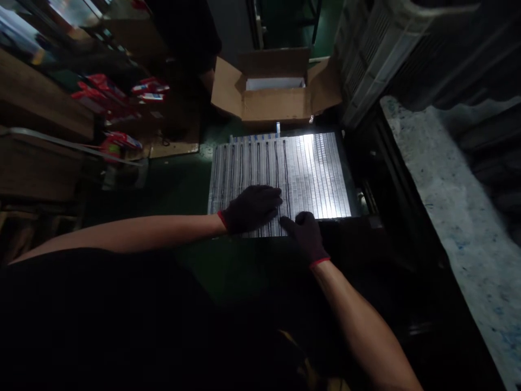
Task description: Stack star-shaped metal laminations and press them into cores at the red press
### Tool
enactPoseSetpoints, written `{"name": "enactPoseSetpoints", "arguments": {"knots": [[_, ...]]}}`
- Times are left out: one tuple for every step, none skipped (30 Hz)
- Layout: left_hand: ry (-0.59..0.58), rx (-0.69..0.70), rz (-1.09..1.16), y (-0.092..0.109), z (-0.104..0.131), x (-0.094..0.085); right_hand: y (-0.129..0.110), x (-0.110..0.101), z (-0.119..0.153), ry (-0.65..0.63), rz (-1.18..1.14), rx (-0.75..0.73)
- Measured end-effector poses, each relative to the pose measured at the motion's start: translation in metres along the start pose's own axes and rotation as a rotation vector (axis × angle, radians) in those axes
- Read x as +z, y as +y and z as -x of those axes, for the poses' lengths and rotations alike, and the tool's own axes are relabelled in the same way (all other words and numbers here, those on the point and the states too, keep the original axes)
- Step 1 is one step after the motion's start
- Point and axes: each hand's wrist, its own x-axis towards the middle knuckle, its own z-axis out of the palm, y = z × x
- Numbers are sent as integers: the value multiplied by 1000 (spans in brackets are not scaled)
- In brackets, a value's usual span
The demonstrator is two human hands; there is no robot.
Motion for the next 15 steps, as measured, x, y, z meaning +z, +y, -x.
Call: {"name": "enactPoseSetpoints", "arguments": {"knots": [[19,9,7,0,0,0,0,0,0,1,-11,3],[33,13,16,1,1,0,-1,1,0,2,-23,5],[42,12,23,1,2,0,-1,1,1,1,-32,5],[51,10,27,1,3,1,-1,1,1,0,-39,4],[59,7,24,1,4,1,-1,1,1,-3,-46,2],[66,4,17,0,5,2,-1,1,1,-8,-54,0],[72,3,8,0,6,3,-1,0,1,-22,-64,-2],[74,3,-2,-2,6,3,-2,-1,0,-43,-76,1],[69,4,-10,-3,7,3,-3,-3,0,-71,-90,4],[57,7,-12,-4,7,3,-5,-5,-1,-104,-102,5],[44,15,-5,-6,7,2,-8,-7,-1,-135,-109,5],[38,26,11,-7,8,0,-12,-10,-1,-168,-113,4],[38,33,31,-7,8,-2,-18,-13,0,-221,-124,1],[43,40,60,-7,9,-4,-25,-16,1,-285,-148,-5],[52,29,84,-7,9,-6,-33,-19,3,-358,-188,-15]]}}
